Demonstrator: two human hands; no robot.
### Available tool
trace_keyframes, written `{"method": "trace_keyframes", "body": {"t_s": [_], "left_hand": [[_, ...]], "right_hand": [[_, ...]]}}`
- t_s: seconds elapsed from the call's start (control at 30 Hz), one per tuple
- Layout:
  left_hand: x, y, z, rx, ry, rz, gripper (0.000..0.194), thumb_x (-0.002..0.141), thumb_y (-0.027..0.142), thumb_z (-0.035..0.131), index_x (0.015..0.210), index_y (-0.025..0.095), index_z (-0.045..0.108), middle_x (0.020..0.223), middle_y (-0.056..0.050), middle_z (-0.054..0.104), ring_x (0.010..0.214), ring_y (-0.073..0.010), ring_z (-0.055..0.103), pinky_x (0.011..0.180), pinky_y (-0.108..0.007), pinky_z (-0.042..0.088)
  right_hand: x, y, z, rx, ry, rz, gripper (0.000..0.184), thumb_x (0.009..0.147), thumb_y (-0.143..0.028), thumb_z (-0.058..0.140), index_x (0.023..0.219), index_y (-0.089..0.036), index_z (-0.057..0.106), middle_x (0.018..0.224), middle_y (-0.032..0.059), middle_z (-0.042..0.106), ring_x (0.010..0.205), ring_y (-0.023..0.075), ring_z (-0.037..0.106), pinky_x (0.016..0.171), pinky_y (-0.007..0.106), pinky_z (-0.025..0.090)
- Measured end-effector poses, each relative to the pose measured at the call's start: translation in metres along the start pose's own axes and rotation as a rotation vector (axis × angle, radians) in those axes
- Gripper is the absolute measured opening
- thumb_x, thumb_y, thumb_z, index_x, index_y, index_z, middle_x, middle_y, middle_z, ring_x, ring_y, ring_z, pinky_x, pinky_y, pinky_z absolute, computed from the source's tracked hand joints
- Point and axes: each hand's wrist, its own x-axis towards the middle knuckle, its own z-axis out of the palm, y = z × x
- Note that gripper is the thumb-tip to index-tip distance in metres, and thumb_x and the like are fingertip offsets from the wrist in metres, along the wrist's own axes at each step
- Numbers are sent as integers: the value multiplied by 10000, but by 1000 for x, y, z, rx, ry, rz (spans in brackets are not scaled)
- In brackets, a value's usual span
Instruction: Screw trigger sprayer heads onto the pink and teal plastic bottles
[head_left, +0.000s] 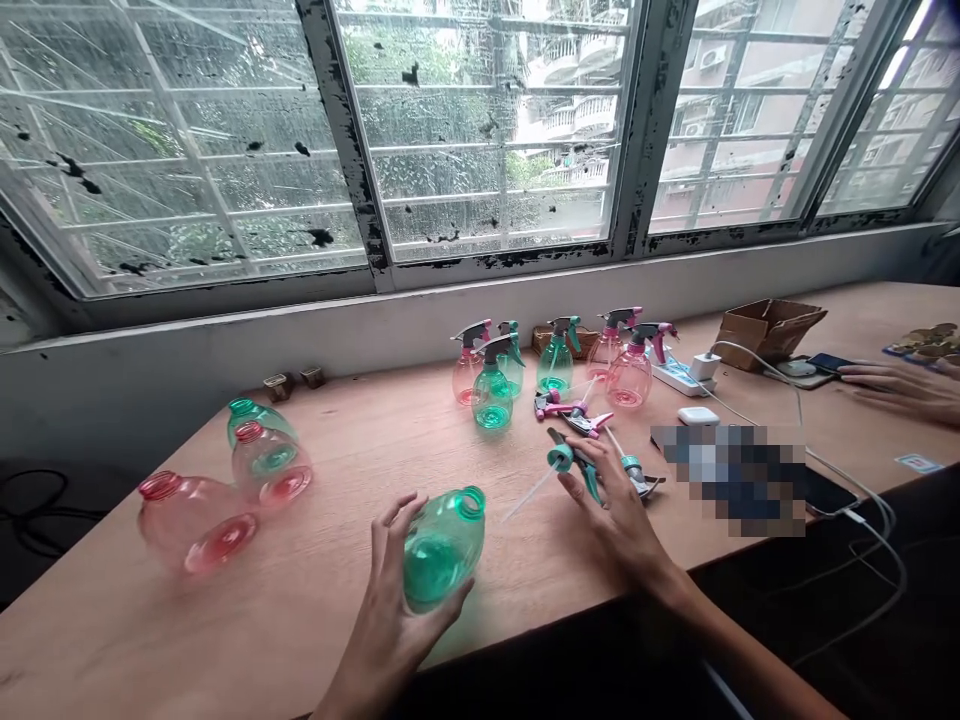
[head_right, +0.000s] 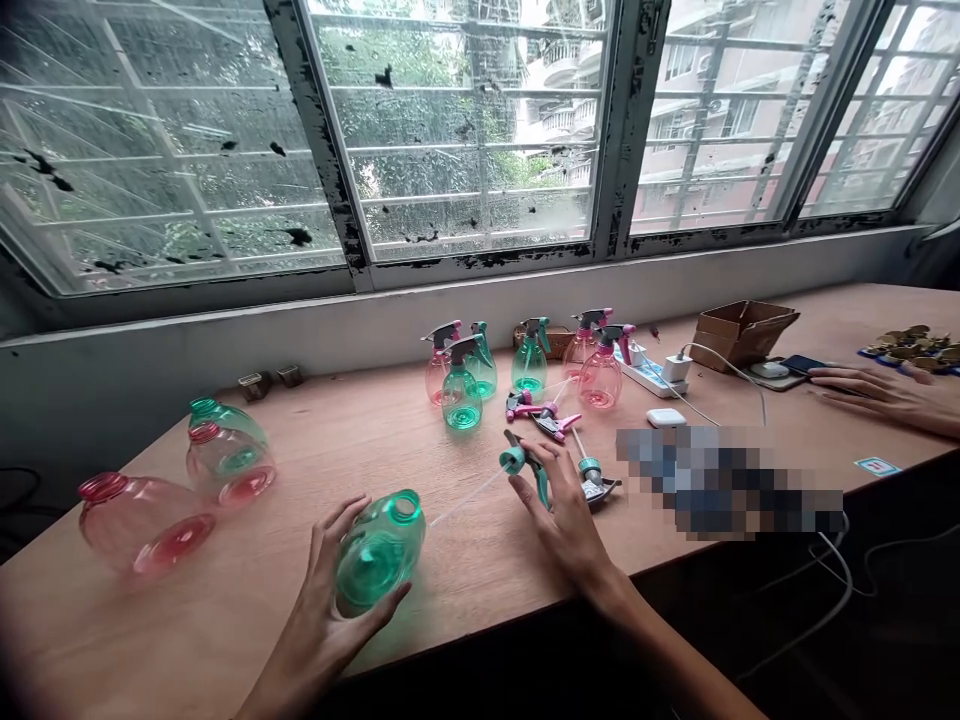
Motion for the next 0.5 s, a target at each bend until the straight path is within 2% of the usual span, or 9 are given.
{"method": "trace_keyframes", "body": {"t_s": [0.1, 0.2, 0.37, 0.5], "left_hand": [[-3, 8, -2, 52, 39, 31, 639, 827, 304, 689, 1396, 354, 400, 1372, -76, 354, 1346, -319, 419, 1079, -510, 443], [-4, 5, -1, 53, 26, 42, 663, 832, 291, 684, 1416, 345, 376, 1357, -81, 367, 1332, -309, 434, 1075, -497, 447], [-1, -10, 2, 25, 47, 111, 747, 788, 272, 735, 1390, 305, 294, 1328, -102, 419, 1278, -310, 484, 1089, -532, 413], [-1, -9, 1, 28, 31, 146, 685, 802, 239, 737, 1342, 301, 320, 1354, -104, 403, 1306, -302, 456, 1107, -522, 391]], "right_hand": [[-1, -3, -3, 32, 205, 28, 368, 941, -327, 606, 1300, -271, 544, 1315, 92, 523, 1316, 287, 462, 1119, 499, 363], [-2, -6, -4, 57, 331, 49, 385, 915, -311, 640, 1287, -253, 560, 1315, 94, 498, 1284, 282, 491, 1098, 484, 398], [-1, -10, -4, 70, 428, 45, 396, 902, -289, 652, 1283, -238, 555, 1310, 93, 488, 1267, 281, 490, 1092, 510, 405], [-3, -14, -2, 98, 433, -1, 409, 896, -275, 658, 1289, -244, 549, 1318, 92, 478, 1259, 290, 499, 1083, 529, 417]]}}
